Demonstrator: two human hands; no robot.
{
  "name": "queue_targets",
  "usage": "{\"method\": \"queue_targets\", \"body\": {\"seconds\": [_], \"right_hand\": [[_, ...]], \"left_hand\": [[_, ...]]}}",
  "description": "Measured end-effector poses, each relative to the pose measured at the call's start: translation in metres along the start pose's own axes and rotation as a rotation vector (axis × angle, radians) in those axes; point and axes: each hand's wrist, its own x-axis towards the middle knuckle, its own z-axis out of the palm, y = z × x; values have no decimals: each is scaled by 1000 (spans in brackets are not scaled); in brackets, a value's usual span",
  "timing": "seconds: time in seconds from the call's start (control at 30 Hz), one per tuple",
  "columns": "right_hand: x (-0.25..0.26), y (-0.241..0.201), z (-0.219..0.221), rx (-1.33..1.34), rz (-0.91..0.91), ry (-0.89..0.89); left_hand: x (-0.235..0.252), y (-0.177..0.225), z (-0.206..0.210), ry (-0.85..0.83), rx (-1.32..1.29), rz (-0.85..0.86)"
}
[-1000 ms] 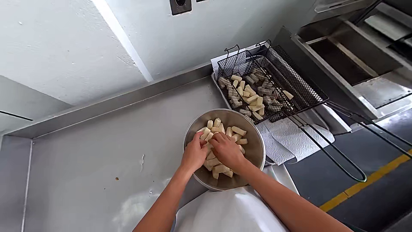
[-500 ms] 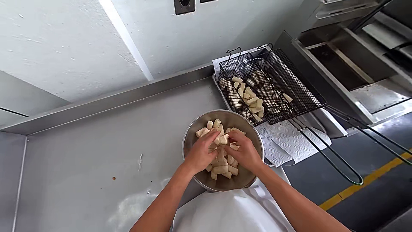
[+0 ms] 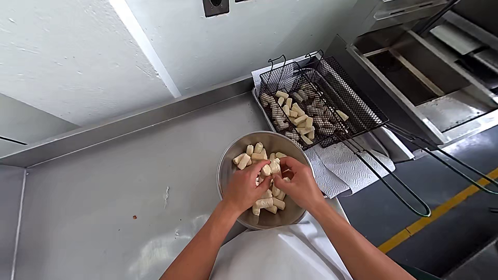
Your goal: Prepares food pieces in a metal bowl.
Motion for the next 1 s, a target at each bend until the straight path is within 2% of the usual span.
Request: {"method": "queue_targets", "body": {"seconds": [0.13, 0.27, 0.33, 0.43, 0.5, 0.57, 0.67, 0.77, 0.87, 1.0], "right_hand": [[-3, 6, 5, -205, -218, 194], [-5, 14, -6, -145, -161, 222], [-6, 12, -9, -16, -95, 217], [-8, 5, -5, 128, -76, 142], [-11, -1, -3, 125, -94, 21], [-11, -7, -5, 46, -147, -30], [-8, -19, -14, -36, -185, 19], [-4, -19, -19, -122, -347, 125], [-1, -20, -21, -118, -444, 126], [-3, -25, -19, -164, -466, 129]], "left_hand": [[-6, -5, 7, 222, 139, 99], [-8, -10, 3, 196, 238, -54], [-5, -11, -1, 94, 282, -170], [-3, -2, -1, -75, -19, -245], [-1, 15, -3, -81, -324, -321], [2, 22, -5, -36, -457, -351], [1, 23, -9, -3, -415, -322], [0, 26, -12, 3, -349, -254], [-2, 29, -13, -3, -316, -192], [-2, 32, -13, -22, -305, -131]]}}
